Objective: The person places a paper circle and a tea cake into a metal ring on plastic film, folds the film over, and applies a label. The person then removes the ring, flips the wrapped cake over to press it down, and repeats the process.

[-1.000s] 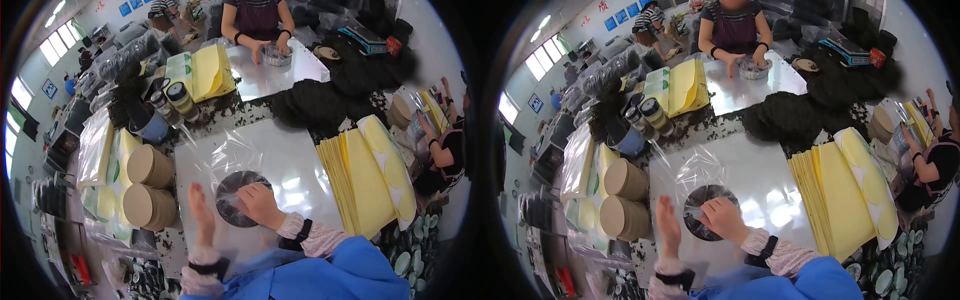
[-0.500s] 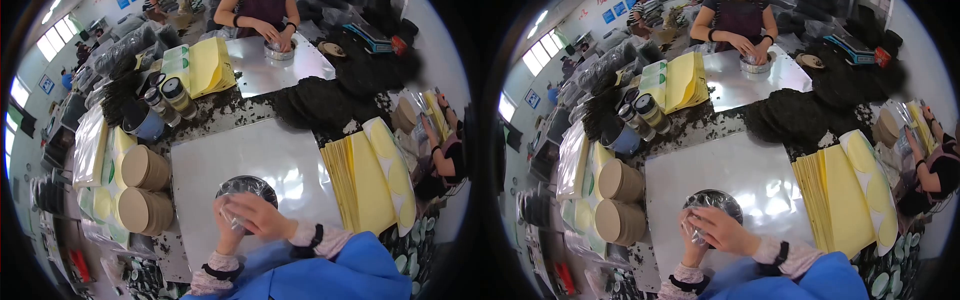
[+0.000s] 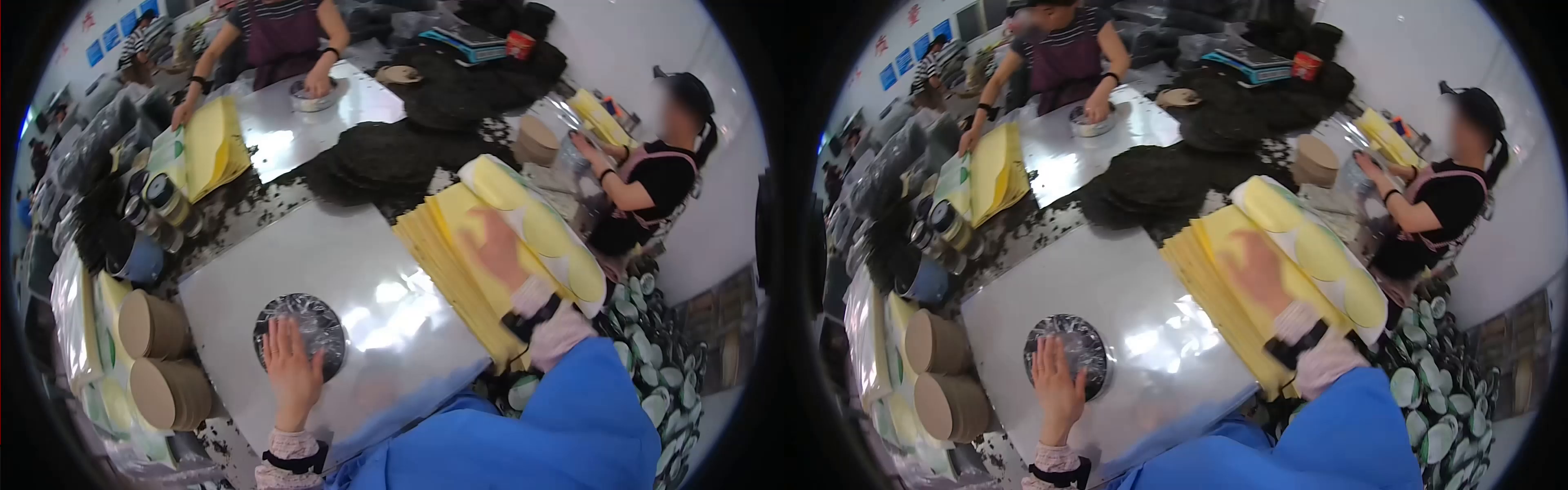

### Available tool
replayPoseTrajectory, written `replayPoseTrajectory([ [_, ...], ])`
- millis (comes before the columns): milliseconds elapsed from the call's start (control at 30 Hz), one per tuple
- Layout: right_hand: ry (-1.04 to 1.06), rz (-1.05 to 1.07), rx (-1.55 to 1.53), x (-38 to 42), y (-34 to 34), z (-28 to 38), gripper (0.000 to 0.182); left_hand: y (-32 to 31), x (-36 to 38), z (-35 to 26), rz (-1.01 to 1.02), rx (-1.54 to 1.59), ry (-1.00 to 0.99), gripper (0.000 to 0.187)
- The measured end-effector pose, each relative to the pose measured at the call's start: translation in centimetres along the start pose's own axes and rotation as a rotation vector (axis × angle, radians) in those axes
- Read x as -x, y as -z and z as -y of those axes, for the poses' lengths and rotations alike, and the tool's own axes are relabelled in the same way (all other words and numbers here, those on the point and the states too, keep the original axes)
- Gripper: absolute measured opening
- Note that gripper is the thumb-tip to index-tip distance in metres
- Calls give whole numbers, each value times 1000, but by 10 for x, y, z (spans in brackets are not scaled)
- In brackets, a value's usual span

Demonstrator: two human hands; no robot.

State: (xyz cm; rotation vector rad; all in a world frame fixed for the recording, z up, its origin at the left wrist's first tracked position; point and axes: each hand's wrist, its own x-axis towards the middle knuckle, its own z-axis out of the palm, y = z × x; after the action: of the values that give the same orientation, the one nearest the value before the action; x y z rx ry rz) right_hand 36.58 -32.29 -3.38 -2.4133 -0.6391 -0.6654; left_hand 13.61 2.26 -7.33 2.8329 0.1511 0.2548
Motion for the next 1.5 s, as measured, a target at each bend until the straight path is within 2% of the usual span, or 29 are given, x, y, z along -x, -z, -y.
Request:
replayPoseTrajectory([
  [33, -178, -79, 173, -2, 17, -73, 38, 0, 1, 0, -15, -19, 18, 73],
  [67, -404, -19, 406, -5, 40, -147, 47, -2, 2, 0, -16, -13, -4, 73],
  [100, -781, 191, 372, -4, 68, -229, 61, -2, 2, 1, -16, -15, 4, 73],
  [167, -787, 308, 536, 31, 98, -288, 78, -2, 4, 1, -22, -19, 11, 73],
  [233, -812, 588, 511, 9, 99, -184, 79, -1, 1, -1, -9, -6, 37, 72],
  [300, -477, 623, 274, 50, 66, -90, 72, -2, 1, -1, -12, -12, 36, 72],
  [333, -455, 947, 343, 67, 65, -15, 72, -2, 2, 0, -10, -25, 24, 72],
  [400, 59, 653, 260, 140, 49, -3, 53, -3, 3, 2, 11, -38, 8, 72],
  [433, 39, 651, 269, 150, 53, -23, 53, -6, 3, 2, 0, -41, 27, 72],
  [500, -448, -40, 124, 175, 85, -77, 35, -7, 4, 3, 3, -52, 0, 72],
  [567, -322, -219, 523, 200, 132, -117, 25, -7, 2, 3, 2, -64, 13, 71],
  [700, -369, -332, 309, 226, 143, -164, 17, -10, 3, 4, -27, -69, -7, 69],
  [767, -694, -346, 208, 208, 150, -159, 13, -6, 3, 2, -17, -70, -1, 68],
  [800, -665, -348, 221, 211, 154, -177, 12, -7, 2, 2, -20, -66, 2, 71],
  [833, -747, -385, 270, 214, 170, -200, 12, -8, 3, 3, -21, -62, 12, 73],
  [900, -786, -1016, 348, 274, 244, -329, 18, -8, 4, 0, -16, -49, 26, 75],
  [967, -585, -1177, 547, 235, 298, -287, 33, -6, 7, 1, -76, -24, 35, 81],
  [1000, -641, -1021, 447, 188, 281, -242, 37, -8, 9, 0, -98, -35, 67, 83],
  [1033, -692, -859, 358, 154, 241, -197, 41, -8, 9, 0, -177, -40, 10, 85],
  [1100, -303, -569, -137, 144, 90, -191, 43, 0, 5, -3, -178, -34, 0, 81],
  [1133, -289, -276, -90, 100, 30, -79, 45, 2, 1, -1, -94, -19, 8, 81],
  [1200, -263, 210, -873, 85, -61, 42, 58, 2, 1, -1, -17, -2, 38, 80],
  [1233, 67, 409, -720, 66, -71, 102, 63, 3, -1, -1, -6, 14, 35, 72],
  [1267, 455, 378, -527, 63, -92, 129, 63, 4, -4, 0, 6, 29, 30, 64],
  [1300, 569, 462, -559, 54, -89, 165, 66, 7, -4, 0, 14, -94, 11, 57],
  [1367, 613, 628, -503, 66, -102, 185, 69, -10, 7, 8, -176, 978, 138, 51],
  [1400, 638, 642, -447, 69, -92, 185, 67, -32, 17, 15, -226, 752, 140, 51],
  [1467, 683, 644, -384, 54, -90, 183, 66, -14, 5, 10, -269, 712, 112, 49],
  [1500, 569, 614, -486, 46, -93, 184, 65, -10, 4, 5, -285, 686, 94, 47],
])
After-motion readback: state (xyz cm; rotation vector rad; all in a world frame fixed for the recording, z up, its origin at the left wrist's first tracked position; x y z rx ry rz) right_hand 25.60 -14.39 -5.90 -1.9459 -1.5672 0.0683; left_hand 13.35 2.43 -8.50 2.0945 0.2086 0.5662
